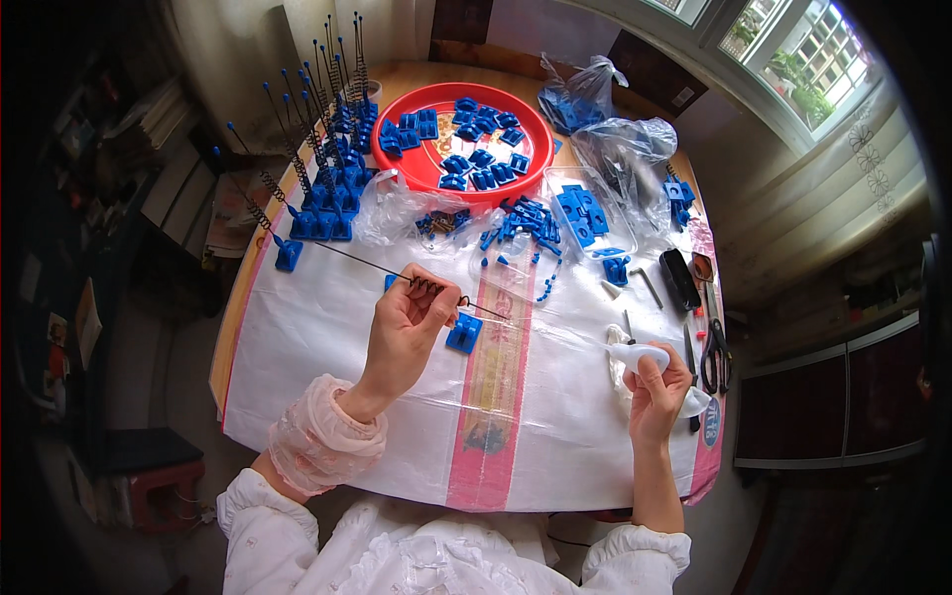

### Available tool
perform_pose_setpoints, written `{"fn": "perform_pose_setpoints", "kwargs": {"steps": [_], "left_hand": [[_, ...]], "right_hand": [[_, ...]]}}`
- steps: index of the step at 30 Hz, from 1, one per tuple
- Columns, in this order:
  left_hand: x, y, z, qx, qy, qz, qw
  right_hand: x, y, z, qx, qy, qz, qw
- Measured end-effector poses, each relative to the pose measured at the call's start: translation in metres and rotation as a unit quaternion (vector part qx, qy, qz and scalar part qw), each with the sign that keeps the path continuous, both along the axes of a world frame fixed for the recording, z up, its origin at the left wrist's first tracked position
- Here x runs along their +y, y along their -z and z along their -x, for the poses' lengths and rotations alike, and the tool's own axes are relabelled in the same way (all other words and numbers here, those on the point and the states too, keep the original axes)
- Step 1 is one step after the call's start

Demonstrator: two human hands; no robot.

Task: The person is manually assembling small blue plastic lighting fixture components with metallic internal parts.

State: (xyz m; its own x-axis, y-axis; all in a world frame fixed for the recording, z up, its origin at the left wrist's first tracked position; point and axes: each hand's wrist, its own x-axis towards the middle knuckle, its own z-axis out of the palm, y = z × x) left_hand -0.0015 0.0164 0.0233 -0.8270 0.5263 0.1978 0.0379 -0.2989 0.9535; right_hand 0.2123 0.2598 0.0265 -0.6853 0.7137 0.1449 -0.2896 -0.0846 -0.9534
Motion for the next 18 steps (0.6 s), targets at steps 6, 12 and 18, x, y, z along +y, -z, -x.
{"fn": "perform_pose_setpoints", "kwargs": {"steps": [6, 12, 18], "left_hand": [[-0.0006, -0.0019, 0.0, 0.002, -0.004, 0.005, 1.0], [0.0004, -0.0015, -0.0001, 0.001, -0.004, 0.002, 1.0], [-0.0004, -0.0013, 0.0004, 0.003, -0.006, 0.004, 1.0]], "right_hand": [[0.0011, -0.0005, 0.0007, -0.005, -0.003, -0.002, 1.0], [0.0013, -0.001, 0.0005, 0.0, -0.009, -0.002, 1.0], [0.0007, -0.0006, 0.0009, -0.01, -0.001, -0.002, 1.0]]}}
